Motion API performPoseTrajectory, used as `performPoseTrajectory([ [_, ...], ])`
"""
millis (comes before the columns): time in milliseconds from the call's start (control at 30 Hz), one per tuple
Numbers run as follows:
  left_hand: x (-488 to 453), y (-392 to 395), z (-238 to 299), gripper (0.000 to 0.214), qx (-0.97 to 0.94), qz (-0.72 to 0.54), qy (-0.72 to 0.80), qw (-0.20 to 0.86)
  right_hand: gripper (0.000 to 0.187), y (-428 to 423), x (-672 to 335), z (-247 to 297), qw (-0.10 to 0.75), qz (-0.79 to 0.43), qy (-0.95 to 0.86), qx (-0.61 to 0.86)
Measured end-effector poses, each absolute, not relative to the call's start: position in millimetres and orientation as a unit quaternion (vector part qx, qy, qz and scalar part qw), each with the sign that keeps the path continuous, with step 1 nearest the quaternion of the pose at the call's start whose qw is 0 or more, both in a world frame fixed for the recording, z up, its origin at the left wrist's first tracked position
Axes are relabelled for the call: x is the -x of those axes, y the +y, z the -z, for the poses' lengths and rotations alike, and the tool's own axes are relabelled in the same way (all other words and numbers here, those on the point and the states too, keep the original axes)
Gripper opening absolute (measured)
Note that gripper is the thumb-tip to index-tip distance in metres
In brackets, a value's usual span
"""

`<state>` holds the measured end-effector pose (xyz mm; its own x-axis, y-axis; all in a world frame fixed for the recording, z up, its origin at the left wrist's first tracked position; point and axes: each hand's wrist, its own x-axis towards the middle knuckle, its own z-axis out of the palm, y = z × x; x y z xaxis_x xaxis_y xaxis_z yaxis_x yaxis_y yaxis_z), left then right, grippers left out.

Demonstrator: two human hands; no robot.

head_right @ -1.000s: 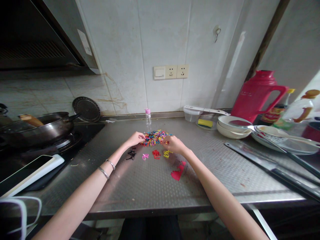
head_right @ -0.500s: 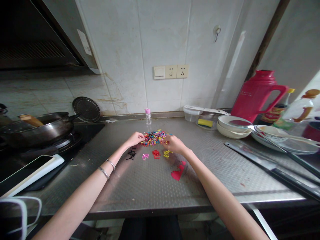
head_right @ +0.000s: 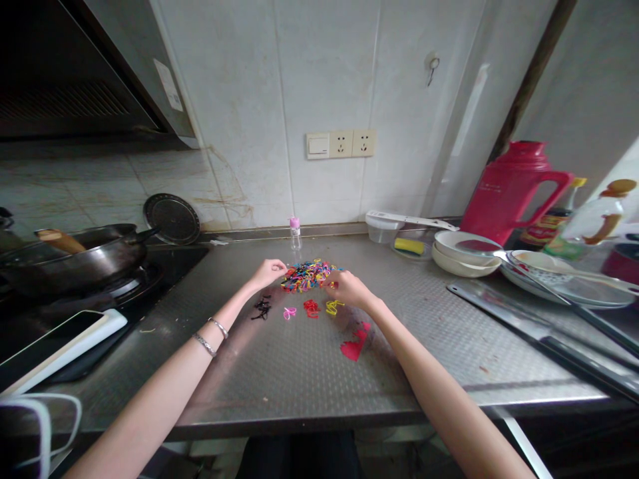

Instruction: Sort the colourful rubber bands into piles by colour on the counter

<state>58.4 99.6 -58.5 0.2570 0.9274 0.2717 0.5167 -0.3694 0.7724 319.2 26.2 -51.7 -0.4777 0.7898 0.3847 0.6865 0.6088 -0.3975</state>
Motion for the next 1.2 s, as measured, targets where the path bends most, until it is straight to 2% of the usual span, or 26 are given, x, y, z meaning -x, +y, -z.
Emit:
performPoseTrajectory([
  [167,-61.3,93.9,46.8,0.017,-0.731,-0.357,0.485,0.322,0.021,27.3,-321.5,47.6,0.281,-0.097,-0.855,0.425],
  [400,-84.2,65.2,21.7,0.021,-0.808,-0.206,0.388,0.392,0.021,33.4,-335.3,45.3,0.287,-0.057,-0.824,0.486],
  [667,-104.6,45.2,25.1,0.015,-0.851,-0.093,0.349,0.382,0.021,42.7,-354.9,52.3,0.247,-0.013,-0.786,0.567],
  [967,-97.9,50.1,23.8,0.019,-0.838,-0.105,0.346,0.409,0.016,47.7,-365.6,56.3,0.199,-0.070,-0.799,0.563],
  [1200,-89.8,57.6,24.3,0.026,-0.808,-0.150,0.368,0.434,0.017,44.6,-358.4,58.1,0.172,-0.050,-0.795,0.580],
])
